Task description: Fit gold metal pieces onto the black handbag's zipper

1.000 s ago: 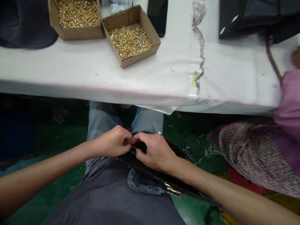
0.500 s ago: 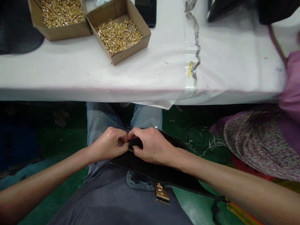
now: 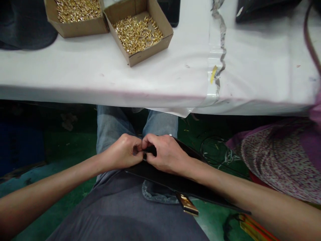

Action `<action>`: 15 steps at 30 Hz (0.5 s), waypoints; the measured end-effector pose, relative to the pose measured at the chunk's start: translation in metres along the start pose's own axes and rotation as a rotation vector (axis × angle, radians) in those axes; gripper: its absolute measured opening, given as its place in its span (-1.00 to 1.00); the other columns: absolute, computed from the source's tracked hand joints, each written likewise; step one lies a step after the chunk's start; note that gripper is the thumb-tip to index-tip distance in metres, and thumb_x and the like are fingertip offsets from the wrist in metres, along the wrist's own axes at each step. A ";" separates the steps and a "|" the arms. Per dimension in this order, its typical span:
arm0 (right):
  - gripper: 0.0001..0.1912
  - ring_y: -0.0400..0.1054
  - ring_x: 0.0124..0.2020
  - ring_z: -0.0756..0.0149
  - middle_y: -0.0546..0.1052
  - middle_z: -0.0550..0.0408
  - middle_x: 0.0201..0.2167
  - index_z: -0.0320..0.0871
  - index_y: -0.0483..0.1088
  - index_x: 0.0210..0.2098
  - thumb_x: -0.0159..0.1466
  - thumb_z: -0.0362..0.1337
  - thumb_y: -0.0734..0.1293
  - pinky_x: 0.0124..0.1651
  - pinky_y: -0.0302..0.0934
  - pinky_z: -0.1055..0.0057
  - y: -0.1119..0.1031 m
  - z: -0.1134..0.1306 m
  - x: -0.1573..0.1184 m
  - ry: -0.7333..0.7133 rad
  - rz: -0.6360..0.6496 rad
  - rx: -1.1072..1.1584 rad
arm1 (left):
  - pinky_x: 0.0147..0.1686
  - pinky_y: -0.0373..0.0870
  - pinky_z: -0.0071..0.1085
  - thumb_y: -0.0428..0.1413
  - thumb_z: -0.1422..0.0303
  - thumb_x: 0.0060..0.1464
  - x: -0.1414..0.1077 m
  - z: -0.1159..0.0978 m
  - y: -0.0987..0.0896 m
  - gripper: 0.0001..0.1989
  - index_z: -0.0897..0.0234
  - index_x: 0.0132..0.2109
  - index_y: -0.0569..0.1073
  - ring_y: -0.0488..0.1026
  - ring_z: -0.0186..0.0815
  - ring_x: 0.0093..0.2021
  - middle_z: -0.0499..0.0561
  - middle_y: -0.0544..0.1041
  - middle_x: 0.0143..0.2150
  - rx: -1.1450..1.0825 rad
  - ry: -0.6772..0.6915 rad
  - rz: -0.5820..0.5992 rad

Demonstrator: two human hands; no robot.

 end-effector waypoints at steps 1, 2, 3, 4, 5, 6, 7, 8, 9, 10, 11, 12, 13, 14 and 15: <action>-0.78 0.52 -0.34 0.31 0.66 0.24 -0.31 -0.04 0.49 -0.17 0.20 -0.41 0.41 -0.22 0.24 0.35 0.000 0.001 0.001 0.000 0.001 -0.011 | -0.45 0.14 -0.42 0.16 0.61 -0.03 0.001 -0.002 0.000 -0.83 0.27 -0.47 0.43 0.39 -0.40 -0.50 -0.13 0.45 -0.52 0.004 -0.016 -0.008; -0.79 0.49 -0.36 0.32 0.64 0.25 -0.32 -0.04 0.48 -0.19 0.19 -0.41 0.41 -0.23 0.23 0.35 -0.001 0.001 0.002 0.002 0.000 -0.019 | -0.45 0.14 -0.41 0.16 0.60 -0.04 0.002 -0.004 -0.001 -0.83 0.27 -0.48 0.43 0.41 -0.39 -0.50 -0.13 0.46 -0.53 0.009 -0.036 -0.016; -0.80 0.47 -0.36 0.33 0.62 0.25 -0.33 -0.04 0.47 -0.20 0.19 -0.41 0.41 -0.23 0.22 0.35 -0.002 0.003 0.003 0.007 -0.003 -0.023 | -0.46 0.15 -0.41 0.16 0.60 -0.04 0.003 -0.006 -0.002 -0.84 0.27 -0.49 0.44 0.43 -0.38 -0.50 -0.13 0.48 -0.53 0.013 -0.062 -0.022; -0.80 0.45 -0.36 0.34 0.60 0.26 -0.34 -0.04 0.45 -0.20 0.19 -0.41 0.41 -0.24 0.21 0.36 -0.004 0.005 0.004 0.016 -0.006 -0.024 | -0.46 0.16 -0.42 0.17 0.59 -0.05 0.005 -0.009 -0.005 -0.84 0.27 -0.49 0.45 0.45 -0.37 -0.50 -0.12 0.49 -0.54 0.015 -0.096 -0.025; -0.79 0.43 -0.37 0.35 0.58 0.27 -0.35 -0.04 0.43 -0.20 0.18 -0.40 0.42 -0.24 0.21 0.36 -0.007 0.007 0.005 0.029 -0.006 -0.018 | -0.46 0.17 -0.42 0.18 0.57 -0.05 0.006 -0.012 -0.007 -0.85 0.27 -0.49 0.48 0.47 -0.36 -0.49 -0.12 0.51 -0.54 0.012 -0.135 -0.026; -0.78 0.41 -0.38 0.36 0.56 0.28 -0.36 -0.04 0.41 -0.20 0.19 -0.40 0.42 -0.26 0.20 0.37 -0.010 0.009 0.006 0.045 -0.002 -0.004 | -0.47 0.19 -0.42 0.19 0.56 -0.04 0.007 -0.015 -0.011 -0.87 0.27 -0.48 0.51 0.49 -0.35 -0.48 -0.11 0.53 -0.53 0.001 -0.171 -0.027; -0.78 0.38 -0.39 0.36 0.54 0.29 -0.38 -0.04 0.39 -0.19 0.19 -0.37 0.43 -0.27 0.20 0.37 -0.013 0.011 0.006 0.061 0.008 0.016 | -0.46 0.21 -0.42 0.22 0.54 -0.02 0.007 -0.018 -0.014 -0.89 0.26 -0.45 0.55 0.52 -0.33 -0.46 -0.10 0.56 -0.51 -0.018 -0.202 -0.029; -0.78 0.36 -0.40 0.36 0.53 0.30 -0.39 -0.03 0.37 -0.19 0.21 -0.34 0.45 -0.30 0.19 0.37 -0.015 0.013 0.007 0.076 0.022 0.036 | -0.45 0.24 -0.43 0.24 0.52 -0.01 0.007 -0.021 -0.016 -0.92 0.26 -0.41 0.58 0.54 -0.31 -0.43 -0.09 0.59 -0.48 -0.042 -0.222 -0.028; -0.77 0.34 -0.41 0.36 0.52 0.30 -0.41 -0.03 0.36 -0.18 0.22 -0.31 0.45 -0.32 0.18 0.37 -0.017 0.014 0.007 0.090 0.037 0.051 | -0.44 0.26 -0.43 0.26 0.51 0.00 0.007 -0.023 -0.018 -0.94 0.26 -0.37 0.59 0.57 -0.30 -0.40 -0.08 0.62 -0.44 -0.063 -0.229 -0.026; -0.77 0.33 -0.41 0.36 0.52 0.31 -0.40 -0.02 0.35 -0.18 0.23 -0.29 0.46 -0.33 0.17 0.37 -0.018 0.014 0.008 0.100 0.049 0.061 | -0.42 0.29 -0.44 0.27 0.50 0.01 0.007 -0.024 -0.019 -0.94 0.27 -0.33 0.60 0.58 -0.28 -0.37 -0.06 0.65 -0.39 -0.075 -0.227 -0.027; -0.76 0.34 -0.40 0.35 0.53 0.30 -0.39 -0.02 0.35 -0.17 0.23 -0.29 0.46 -0.33 0.18 0.37 -0.019 0.014 0.009 0.106 0.059 0.066 | -0.41 0.31 -0.44 0.27 0.51 0.02 0.007 -0.024 -0.018 -0.92 0.27 -0.28 0.60 0.60 -0.27 -0.35 -0.04 0.67 -0.35 -0.076 -0.216 -0.025; -0.75 0.36 -0.39 0.35 0.55 0.30 -0.37 -0.02 0.35 -0.16 0.22 -0.31 0.45 -0.31 0.19 0.37 -0.018 0.012 0.010 0.109 0.065 0.071 | -0.40 0.32 -0.44 0.27 0.51 0.03 0.008 -0.023 -0.016 -0.88 0.27 -0.24 0.60 0.60 -0.27 -0.33 -0.03 0.68 -0.31 -0.067 -0.202 -0.021; -0.74 0.37 -0.37 0.35 0.56 0.29 -0.35 -0.02 0.34 -0.16 0.20 -0.34 0.44 -0.29 0.21 0.37 -0.017 0.010 0.011 0.108 0.070 0.079 | -0.40 0.33 -0.43 0.26 0.51 0.03 0.008 -0.020 -0.013 -0.85 0.28 -0.20 0.60 0.60 -0.26 -0.32 -0.01 0.69 -0.27 -0.048 -0.186 -0.020; -0.73 0.39 -0.36 0.35 0.56 0.29 -0.34 -0.02 0.33 -0.17 0.18 -0.37 0.43 -0.28 0.22 0.37 -0.015 0.007 0.013 0.107 0.074 0.092 | -0.39 0.33 -0.42 0.25 0.51 0.03 0.009 -0.017 -0.010 -0.81 0.28 -0.16 0.59 0.60 -0.24 -0.32 0.01 0.69 -0.25 -0.022 -0.171 -0.022; -0.72 0.39 -0.35 0.35 0.56 0.29 -0.34 -0.02 0.32 -0.18 0.17 -0.39 0.42 -0.27 0.22 0.38 -0.013 0.003 0.014 0.107 0.076 0.108 | -0.39 0.34 -0.41 0.25 0.51 0.03 0.011 -0.013 -0.006 -0.78 0.28 -0.13 0.58 0.60 -0.23 -0.31 0.03 0.69 -0.24 0.004 -0.161 -0.023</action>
Point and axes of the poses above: each hand's wrist, its own x-axis towards the middle knuckle, its own y-axis out of the palm, z = x × y, the point moved 1 cm from there along x, towards the middle knuckle
